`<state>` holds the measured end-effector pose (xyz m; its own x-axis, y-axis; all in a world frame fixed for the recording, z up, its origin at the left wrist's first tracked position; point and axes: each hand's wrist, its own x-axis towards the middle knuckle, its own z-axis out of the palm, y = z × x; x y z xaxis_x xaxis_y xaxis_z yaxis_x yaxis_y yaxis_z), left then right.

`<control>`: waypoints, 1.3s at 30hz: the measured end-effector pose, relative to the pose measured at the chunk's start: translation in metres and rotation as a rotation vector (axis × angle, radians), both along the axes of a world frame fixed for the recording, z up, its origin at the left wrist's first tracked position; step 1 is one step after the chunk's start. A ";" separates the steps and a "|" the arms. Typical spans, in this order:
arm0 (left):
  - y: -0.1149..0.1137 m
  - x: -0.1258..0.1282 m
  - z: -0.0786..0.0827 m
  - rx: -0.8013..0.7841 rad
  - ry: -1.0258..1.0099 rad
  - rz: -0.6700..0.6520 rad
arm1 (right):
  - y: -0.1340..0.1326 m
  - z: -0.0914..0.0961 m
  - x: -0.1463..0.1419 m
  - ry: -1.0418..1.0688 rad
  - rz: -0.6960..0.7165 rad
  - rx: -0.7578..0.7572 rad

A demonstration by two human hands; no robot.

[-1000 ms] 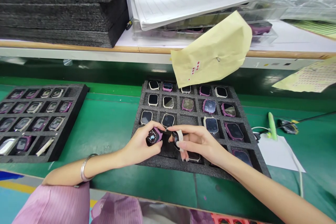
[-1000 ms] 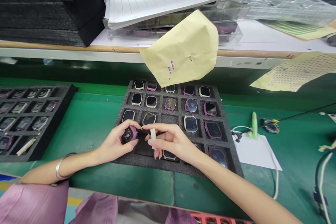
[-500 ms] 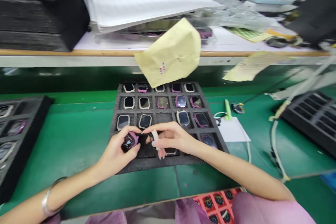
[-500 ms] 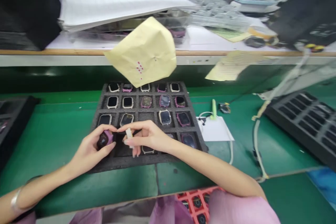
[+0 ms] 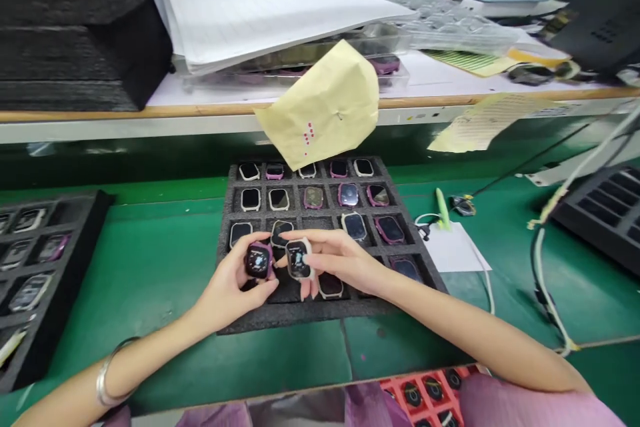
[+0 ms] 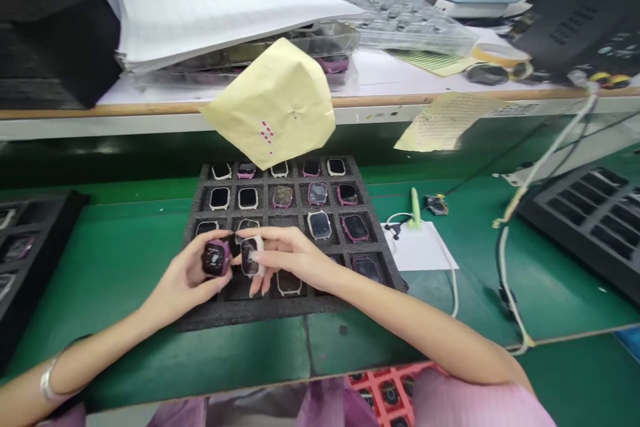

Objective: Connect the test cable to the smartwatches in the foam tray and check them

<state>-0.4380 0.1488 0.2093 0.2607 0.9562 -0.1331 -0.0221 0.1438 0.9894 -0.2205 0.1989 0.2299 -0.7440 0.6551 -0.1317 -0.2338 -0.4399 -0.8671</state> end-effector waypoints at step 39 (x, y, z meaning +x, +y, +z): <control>0.001 -0.008 -0.002 0.085 0.093 0.044 | -0.001 0.001 -0.004 -0.092 -0.009 0.107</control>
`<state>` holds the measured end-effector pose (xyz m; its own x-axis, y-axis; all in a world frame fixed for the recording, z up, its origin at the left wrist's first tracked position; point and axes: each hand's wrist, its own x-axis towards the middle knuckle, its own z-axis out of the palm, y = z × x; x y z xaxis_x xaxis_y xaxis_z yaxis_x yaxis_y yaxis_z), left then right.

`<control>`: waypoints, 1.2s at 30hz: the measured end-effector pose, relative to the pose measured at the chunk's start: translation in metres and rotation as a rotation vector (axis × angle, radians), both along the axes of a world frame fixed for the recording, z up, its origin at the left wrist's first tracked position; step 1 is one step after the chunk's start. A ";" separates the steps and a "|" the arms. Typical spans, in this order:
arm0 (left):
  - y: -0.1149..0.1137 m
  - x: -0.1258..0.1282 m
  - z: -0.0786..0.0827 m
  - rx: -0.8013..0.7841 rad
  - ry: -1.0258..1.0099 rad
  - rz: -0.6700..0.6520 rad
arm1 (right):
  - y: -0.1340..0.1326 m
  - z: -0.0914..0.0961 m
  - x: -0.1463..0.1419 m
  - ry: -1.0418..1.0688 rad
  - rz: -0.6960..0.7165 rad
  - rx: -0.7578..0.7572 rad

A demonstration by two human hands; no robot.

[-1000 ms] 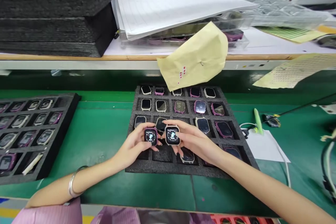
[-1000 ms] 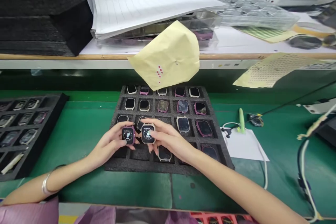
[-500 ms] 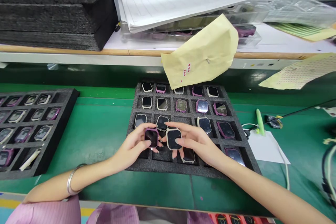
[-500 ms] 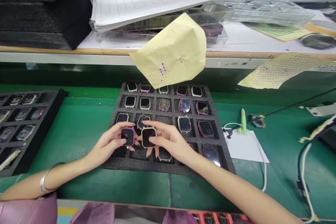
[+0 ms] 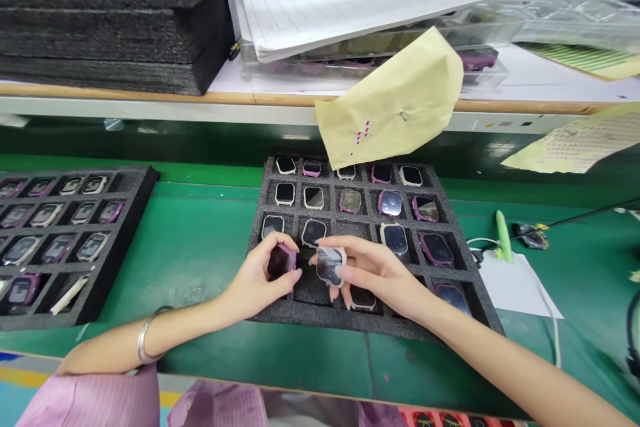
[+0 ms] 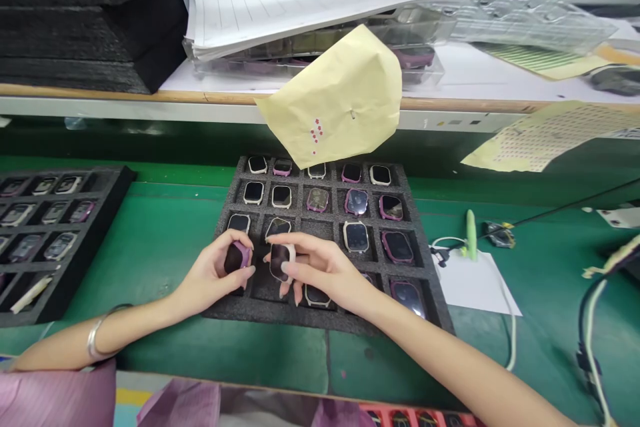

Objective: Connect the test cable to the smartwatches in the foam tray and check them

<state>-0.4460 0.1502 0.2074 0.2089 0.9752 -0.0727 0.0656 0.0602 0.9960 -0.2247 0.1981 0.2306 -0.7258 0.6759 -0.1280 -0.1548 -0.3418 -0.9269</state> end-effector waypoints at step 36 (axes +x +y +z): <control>-0.004 -0.002 -0.002 -0.006 0.045 -0.083 | 0.002 0.005 -0.001 -0.027 0.023 -0.051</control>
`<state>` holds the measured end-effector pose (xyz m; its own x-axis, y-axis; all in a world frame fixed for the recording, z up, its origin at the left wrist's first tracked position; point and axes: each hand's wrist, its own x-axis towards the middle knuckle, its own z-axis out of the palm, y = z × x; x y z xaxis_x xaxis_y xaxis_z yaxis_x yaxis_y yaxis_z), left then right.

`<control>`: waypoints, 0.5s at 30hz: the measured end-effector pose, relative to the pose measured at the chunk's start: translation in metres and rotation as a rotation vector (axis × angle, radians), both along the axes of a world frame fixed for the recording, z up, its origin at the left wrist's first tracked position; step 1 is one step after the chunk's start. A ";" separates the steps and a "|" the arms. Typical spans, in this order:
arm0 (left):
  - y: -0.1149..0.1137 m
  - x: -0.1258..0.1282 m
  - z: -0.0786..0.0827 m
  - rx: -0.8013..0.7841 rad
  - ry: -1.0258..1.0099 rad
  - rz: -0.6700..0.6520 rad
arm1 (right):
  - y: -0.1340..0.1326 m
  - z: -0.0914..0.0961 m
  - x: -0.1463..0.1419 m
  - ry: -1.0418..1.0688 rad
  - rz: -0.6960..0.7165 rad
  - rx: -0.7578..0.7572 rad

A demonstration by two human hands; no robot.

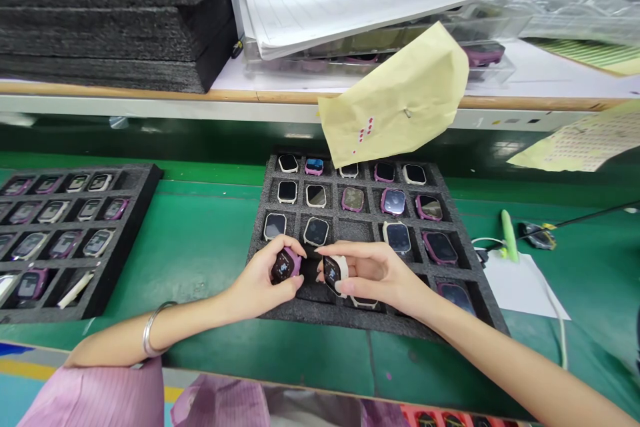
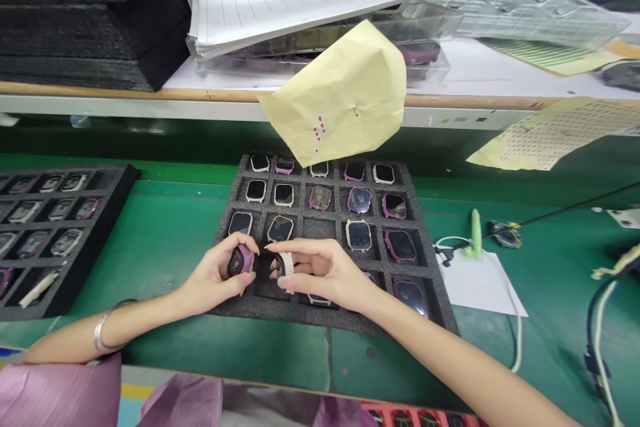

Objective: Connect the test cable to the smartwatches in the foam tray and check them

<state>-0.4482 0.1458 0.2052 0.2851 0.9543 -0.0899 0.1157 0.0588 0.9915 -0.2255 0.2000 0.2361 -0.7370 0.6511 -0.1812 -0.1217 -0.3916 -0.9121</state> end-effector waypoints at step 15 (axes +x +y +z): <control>0.000 0.000 0.003 -0.008 0.000 -0.019 | -0.001 0.001 0.001 -0.004 -0.019 0.019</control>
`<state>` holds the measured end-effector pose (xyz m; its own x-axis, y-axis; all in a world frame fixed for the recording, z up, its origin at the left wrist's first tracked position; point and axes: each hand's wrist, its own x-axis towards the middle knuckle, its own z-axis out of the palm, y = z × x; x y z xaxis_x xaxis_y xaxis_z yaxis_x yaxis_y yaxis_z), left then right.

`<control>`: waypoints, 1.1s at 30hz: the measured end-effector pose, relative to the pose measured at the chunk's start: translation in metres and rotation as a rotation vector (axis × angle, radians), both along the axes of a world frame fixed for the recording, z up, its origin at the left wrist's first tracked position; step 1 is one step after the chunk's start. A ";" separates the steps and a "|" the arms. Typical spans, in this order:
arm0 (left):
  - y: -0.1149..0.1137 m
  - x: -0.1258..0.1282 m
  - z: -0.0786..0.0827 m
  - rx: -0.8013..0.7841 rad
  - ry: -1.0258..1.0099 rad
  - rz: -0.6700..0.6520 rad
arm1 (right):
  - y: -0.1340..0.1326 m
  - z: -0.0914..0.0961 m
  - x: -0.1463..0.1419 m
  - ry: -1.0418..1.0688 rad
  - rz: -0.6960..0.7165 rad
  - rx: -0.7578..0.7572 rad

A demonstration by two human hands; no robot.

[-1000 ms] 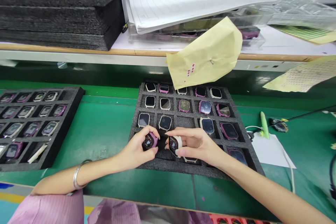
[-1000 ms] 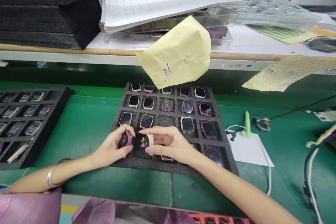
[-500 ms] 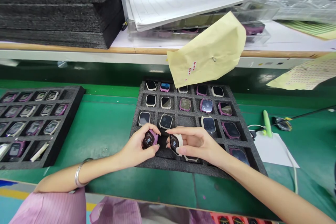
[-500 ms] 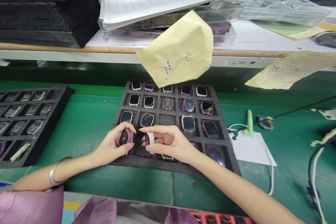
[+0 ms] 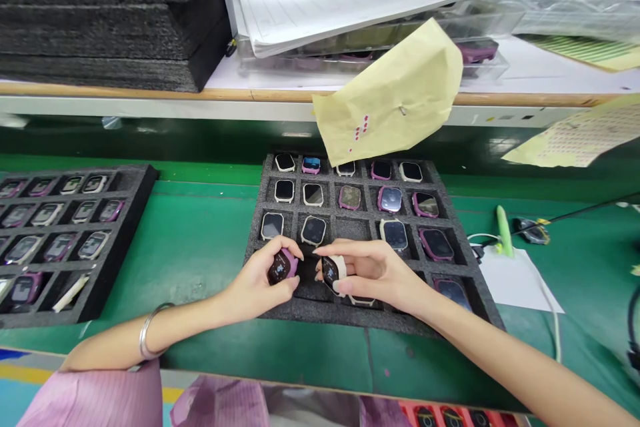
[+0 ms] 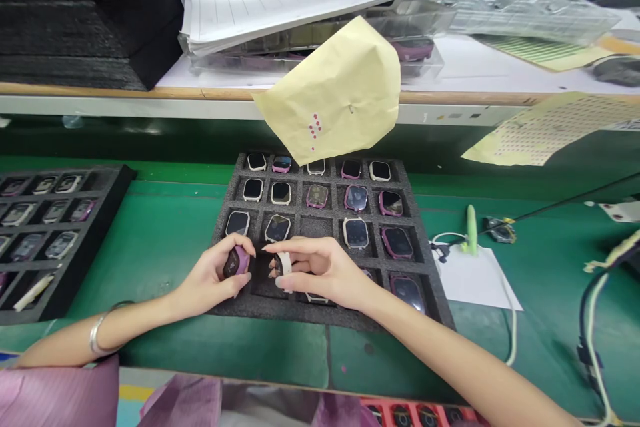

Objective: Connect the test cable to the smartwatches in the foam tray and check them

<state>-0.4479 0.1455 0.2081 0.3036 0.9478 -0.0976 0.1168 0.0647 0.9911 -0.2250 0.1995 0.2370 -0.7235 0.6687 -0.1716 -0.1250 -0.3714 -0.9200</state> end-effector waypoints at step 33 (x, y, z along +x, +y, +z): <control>0.000 0.000 0.002 0.029 0.043 0.010 | 0.001 0.002 0.004 -0.064 0.027 0.012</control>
<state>-0.4479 0.1451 0.2102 0.2898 0.9535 -0.0826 0.1592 0.0370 0.9866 -0.2210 0.2009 0.2388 -0.7290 0.6516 -0.2096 -0.0563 -0.3623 -0.9303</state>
